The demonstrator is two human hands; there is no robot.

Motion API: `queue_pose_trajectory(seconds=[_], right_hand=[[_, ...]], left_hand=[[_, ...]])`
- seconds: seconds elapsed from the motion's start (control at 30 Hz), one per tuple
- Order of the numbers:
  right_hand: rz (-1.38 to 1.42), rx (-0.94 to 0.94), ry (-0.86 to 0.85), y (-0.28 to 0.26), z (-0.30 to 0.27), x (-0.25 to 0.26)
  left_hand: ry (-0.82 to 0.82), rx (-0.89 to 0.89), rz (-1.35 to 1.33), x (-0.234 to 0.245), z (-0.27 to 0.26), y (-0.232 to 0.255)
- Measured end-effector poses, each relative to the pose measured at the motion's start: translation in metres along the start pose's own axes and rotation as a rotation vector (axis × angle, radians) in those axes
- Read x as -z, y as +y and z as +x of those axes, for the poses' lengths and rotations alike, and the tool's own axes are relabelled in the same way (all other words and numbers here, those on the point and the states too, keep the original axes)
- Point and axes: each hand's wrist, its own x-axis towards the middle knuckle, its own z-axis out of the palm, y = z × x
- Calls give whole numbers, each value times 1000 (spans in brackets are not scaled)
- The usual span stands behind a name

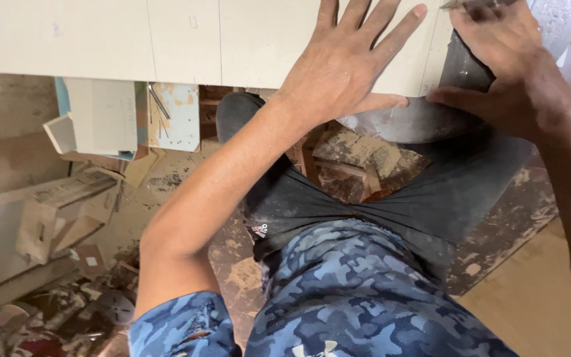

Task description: The person smooths the edges of a rectangular wooden plank using a sanding block against a curved metal surface. The person repeatedly rubs the plank's edges and flips it to work on different sides.

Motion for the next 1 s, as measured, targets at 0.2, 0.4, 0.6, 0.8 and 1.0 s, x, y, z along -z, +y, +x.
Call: queue_pose_trajectory(seconds=[0.2,0.4,0.6,0.8,1.0], right_hand=[[-8,41,2,-4,6,3],[9,24,-12,6,11,0],[-5,7,-16,12,4,-3],[53,-69,-28,8,-3,-7],[-32,-40,-48,11,2,-10]], left_hand=[[41,-29,-35,2,-1,0],[-6,0,-66,0,2,-6],[17,0,-10,1,3,-4],[-12,-28,-31,-2,1,-1],[27,-49,7,-11,-2,-5]])
